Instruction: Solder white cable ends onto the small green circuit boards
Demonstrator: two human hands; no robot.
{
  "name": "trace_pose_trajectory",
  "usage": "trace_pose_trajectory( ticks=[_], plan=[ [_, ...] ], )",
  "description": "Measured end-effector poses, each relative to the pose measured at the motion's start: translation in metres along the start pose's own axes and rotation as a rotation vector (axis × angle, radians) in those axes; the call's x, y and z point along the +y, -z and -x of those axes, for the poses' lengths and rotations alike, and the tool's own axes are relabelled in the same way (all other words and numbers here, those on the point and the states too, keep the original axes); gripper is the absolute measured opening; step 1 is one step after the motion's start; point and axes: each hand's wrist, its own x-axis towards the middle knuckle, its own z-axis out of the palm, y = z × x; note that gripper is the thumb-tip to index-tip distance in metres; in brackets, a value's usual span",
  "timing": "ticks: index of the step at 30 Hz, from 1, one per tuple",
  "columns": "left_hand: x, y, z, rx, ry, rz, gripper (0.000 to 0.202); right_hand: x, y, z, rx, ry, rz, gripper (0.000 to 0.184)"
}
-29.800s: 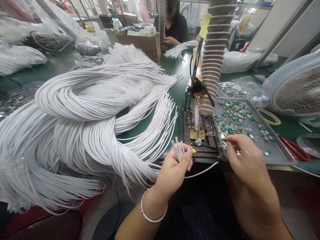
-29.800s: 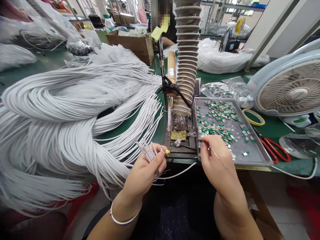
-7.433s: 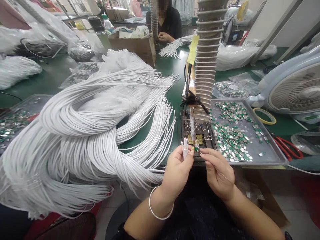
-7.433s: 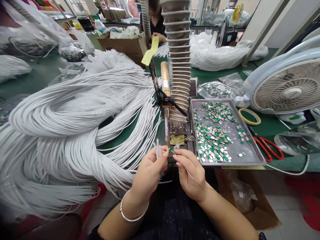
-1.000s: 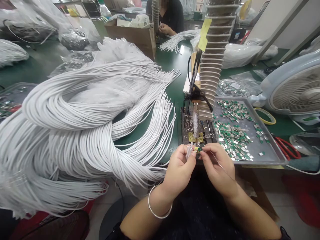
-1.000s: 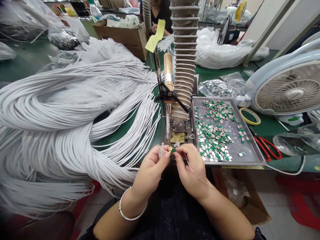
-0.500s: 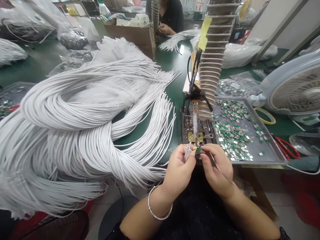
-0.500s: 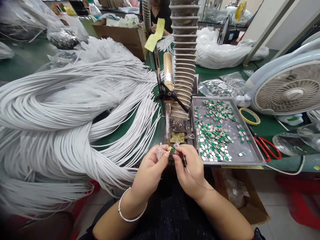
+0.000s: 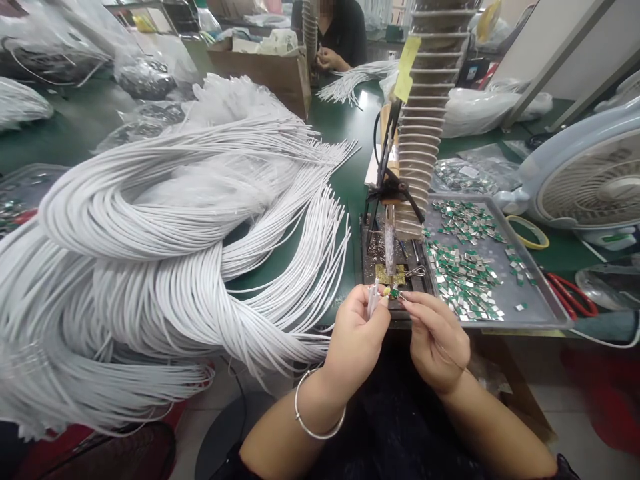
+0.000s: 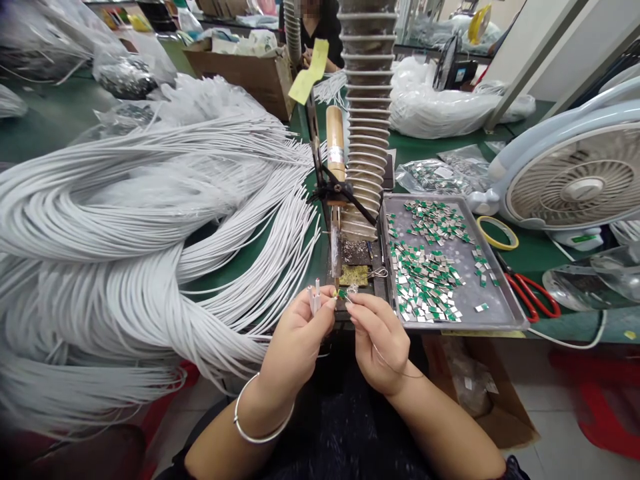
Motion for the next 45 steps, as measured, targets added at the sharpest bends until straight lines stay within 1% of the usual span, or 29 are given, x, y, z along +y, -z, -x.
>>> trace_pose_trajectory(
  ticks=[13, 19, 29, 38, 45],
  plan=[
    [0.001, -0.002, 0.0, 0.017, -0.025, -0.009, 0.015, -0.004, -0.005, -0.01, 0.025, 0.031, 0.129, 0.027],
    [0.002, -0.003, 0.002, 0.023, -0.037, -0.013, 0.015, -0.005, -0.007, -0.011, 0.026, 0.034, 0.101, 0.032],
    [0.007, -0.005, 0.004, 0.009, -0.047, -0.002, 0.011, -0.008, -0.007, -0.01, 0.023, 0.022, 0.085, 0.035],
    [0.007, -0.005, 0.004, 0.007, -0.036, 0.009, 0.012, -0.007, -0.009, -0.012, 0.041, 0.06, 0.073, 0.032],
    [0.002, -0.003, 0.003, -0.003, -0.012, -0.003, 0.012, -0.004, -0.007, -0.006, 0.03, 0.04, 0.057, 0.033]
  ],
)
